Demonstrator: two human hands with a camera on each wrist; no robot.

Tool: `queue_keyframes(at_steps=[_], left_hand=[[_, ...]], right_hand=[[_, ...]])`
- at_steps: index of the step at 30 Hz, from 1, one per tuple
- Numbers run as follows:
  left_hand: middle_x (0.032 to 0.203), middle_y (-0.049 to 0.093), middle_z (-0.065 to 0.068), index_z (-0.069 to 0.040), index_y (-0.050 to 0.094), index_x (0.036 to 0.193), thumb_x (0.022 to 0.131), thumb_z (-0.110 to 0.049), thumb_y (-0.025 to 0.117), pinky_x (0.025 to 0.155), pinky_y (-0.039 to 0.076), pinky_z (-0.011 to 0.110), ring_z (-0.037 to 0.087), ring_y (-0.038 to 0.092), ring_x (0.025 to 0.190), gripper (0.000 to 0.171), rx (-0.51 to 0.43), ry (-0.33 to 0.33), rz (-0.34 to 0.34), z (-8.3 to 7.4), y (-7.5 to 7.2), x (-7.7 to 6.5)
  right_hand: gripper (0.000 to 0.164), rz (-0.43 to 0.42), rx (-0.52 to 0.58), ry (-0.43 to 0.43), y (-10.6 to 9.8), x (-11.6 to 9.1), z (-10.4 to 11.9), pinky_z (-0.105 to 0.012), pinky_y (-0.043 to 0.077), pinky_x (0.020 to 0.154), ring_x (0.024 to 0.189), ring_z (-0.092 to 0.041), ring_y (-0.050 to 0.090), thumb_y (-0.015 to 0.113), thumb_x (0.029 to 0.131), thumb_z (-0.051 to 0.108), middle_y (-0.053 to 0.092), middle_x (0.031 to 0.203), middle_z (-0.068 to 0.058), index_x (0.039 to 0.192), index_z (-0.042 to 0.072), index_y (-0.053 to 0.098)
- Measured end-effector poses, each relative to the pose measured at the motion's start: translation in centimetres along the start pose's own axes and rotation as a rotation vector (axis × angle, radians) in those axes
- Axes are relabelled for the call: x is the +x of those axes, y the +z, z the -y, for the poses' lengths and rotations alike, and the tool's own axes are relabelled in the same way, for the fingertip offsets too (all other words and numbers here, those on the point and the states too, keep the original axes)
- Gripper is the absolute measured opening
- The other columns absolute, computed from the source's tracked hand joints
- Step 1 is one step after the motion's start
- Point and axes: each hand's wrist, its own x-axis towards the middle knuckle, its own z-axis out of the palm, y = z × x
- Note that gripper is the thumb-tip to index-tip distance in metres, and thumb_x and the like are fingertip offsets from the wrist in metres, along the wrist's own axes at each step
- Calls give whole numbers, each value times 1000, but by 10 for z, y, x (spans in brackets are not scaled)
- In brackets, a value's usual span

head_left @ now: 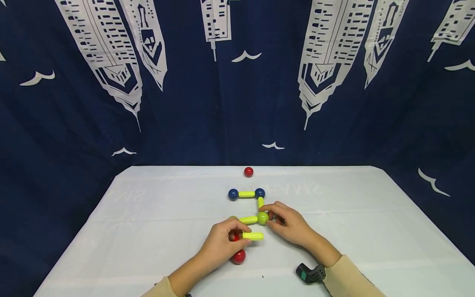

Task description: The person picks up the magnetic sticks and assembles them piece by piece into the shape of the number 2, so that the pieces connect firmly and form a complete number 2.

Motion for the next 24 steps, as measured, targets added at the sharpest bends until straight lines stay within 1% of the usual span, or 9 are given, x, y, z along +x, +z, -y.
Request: queue_keyframes(at_steps=[3, 5, 8, 11, 14, 16, 19, 24], left_hand=[[84, 61, -5, -21, 69, 94, 81, -16, 83, 62, 45, 18, 7, 53, 73, 20, 56, 43, 25, 1, 3, -4], [84, 61, -8, -23, 68, 92, 79, -16, 85, 67, 45, 19, 7, 53, 77, 22, 105, 72, 24, 1, 6, -6], [83, 62, -13, -25, 67, 89, 76, -17, 87, 75, 41, 20, 5, 51, 82, 26, 183, 116, 2, 2, 10, -9], [83, 63, -17, -27, 67, 86, 73, -20, 89, 79, 36, 21, 1, 50, 85, 27, 250, 146, -18, 3, 13, -11], [83, 64, -20, -27, 66, 84, 72, -20, 90, 80, 36, 22, -1, 51, 89, 27, 302, 174, -27, 5, 15, -13], [83, 64, -21, -27, 65, 83, 72, -21, 90, 81, 35, 22, -1, 51, 90, 28, 330, 196, -32, 7, 16, -14], [85, 66, -20, -25, 62, 79, 71, -21, 90, 82, 35, 22, 0, 53, 92, 29, 350, 231, -40, 9, 18, -14], [83, 65, -20, -25, 57, 73, 70, -22, 91, 81, 34, 22, 1, 52, 92, 34, 392, 299, -54, 12, 19, -14]], right_hand=[[33, -1, -1, -4, 0, 0, 0, -18, 41, 59, 66, -1, 45, 72, 89, 15, 58, 90, 11, 120, 27, 67], [33, 0, 0, -5, 0, 0, 0, -18, 41, 60, 67, -1, 46, 72, 90, 16, 59, 90, 10, 120, 28, 67], [33, 0, 0, -5, 0, 0, 0, -18, 41, 60, 67, -2, 46, 72, 90, 16, 60, 90, 9, 120, 28, 66], [33, 2, 2, -3, 0, 0, 0, -18, 41, 60, 67, -2, 46, 72, 90, 16, 59, 90, 10, 120, 28, 66], [33, 3, 3, -4, 1, 1, 0, -18, 40, 60, 67, -2, 46, 71, 90, 15, 59, 90, 11, 120, 28, 67], [33, 4, 5, -4, 1, 1, 0, -18, 40, 60, 67, -2, 46, 71, 90, 16, 59, 90, 11, 120, 28, 67], [34, 2, 4, -6, 1, 1, -1, -18, 40, 60, 67, -2, 46, 72, 89, 15, 58, 90, 13, 120, 28, 67], [35, -2, 5, -10, 1, 1, -2, -18, 41, 60, 67, -2, 47, 71, 89, 14, 59, 91, 14, 121, 28, 66]])
